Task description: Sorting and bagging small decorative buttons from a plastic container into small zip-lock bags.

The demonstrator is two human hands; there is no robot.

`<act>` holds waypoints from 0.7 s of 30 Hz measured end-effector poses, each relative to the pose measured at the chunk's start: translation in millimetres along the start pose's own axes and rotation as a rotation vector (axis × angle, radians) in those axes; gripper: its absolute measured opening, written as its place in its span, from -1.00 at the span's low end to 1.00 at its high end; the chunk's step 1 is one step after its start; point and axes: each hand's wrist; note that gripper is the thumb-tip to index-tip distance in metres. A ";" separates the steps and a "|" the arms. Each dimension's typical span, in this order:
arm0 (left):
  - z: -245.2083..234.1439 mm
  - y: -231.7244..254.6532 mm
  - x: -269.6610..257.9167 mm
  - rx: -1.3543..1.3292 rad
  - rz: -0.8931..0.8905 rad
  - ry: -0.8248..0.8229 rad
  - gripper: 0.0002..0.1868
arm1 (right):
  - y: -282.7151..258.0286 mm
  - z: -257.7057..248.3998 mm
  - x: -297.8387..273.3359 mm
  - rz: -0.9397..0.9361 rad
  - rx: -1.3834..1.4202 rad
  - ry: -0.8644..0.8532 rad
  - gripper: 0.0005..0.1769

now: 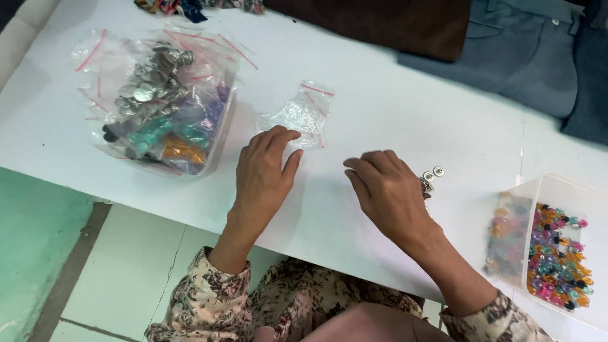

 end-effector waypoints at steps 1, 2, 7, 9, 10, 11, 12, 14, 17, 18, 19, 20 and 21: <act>1.3 -5.9 -0.2 0.002 -0.003 0.007 -0.71 | 2.6 9.0 11.4 -0.008 0.001 0.001 -0.90; 2.6 -12.0 0.0 0.001 -0.039 -0.022 -0.70 | 5.2 18.1 23.1 0.028 -0.061 -0.048 -0.86; 8.6 -27.2 -1.5 -0.019 -0.092 -0.097 -0.68 | 25.5 60.4 71.2 0.067 -0.288 -0.178 -0.59; 5.4 -26.5 -3.0 -0.022 -0.085 -0.123 -0.67 | 23.6 69.5 82.2 0.047 -0.288 -0.222 -0.51; 5.1 -26.8 -2.8 -0.024 -0.083 -0.122 -0.67 | 29.8 76.7 83.0 0.048 -0.291 -0.221 -0.51; 5.0 -27.1 -2.5 -0.023 -0.084 -0.127 -0.67 | 36.3 84.1 83.8 0.039 -0.307 -0.252 -0.57; 4.8 -27.7 -2.7 -0.021 -0.088 -0.130 -0.66 | 42.5 91.9 85.0 0.028 -0.322 -0.283 -0.62; 1.7 -26.4 -2.8 -0.021 -0.088 -0.136 -0.66 | 45.5 91.9 83.9 0.030 -0.306 -0.268 -0.67; -1.4 -23.7 -2.2 -0.026 -0.092 -0.148 -0.67 | 45.6 77.0 82.1 0.061 -0.261 -0.228 -0.74; -2.1 -22.3 -1.5 -0.031 -0.099 -0.150 -0.67 | 45.3 69.1 81.7 0.085 -0.232 -0.201 -0.76; -4.0 -20.7 -0.3 -0.033 -0.097 -0.150 -0.67 | 38.3 54.1 81.4 0.086 -0.235 -0.200 -0.76; -5.6 -18.8 0.8 -0.069 -0.105 -0.125 -0.66 | 31.6 38.9 80.4 0.128 -0.089 -0.138 -0.78; -7.1 -16.4 2.3 -0.105 -0.113 -0.099 -0.64 | 25.1 23.5 79.4 0.170 0.057 -0.075 -0.80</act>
Point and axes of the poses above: each hand's wrist, its own x-axis towards the middle knuckle, its own z-axis out of the palm, y = z × x, and after that the axes turned 8 degrees about x, right-handed
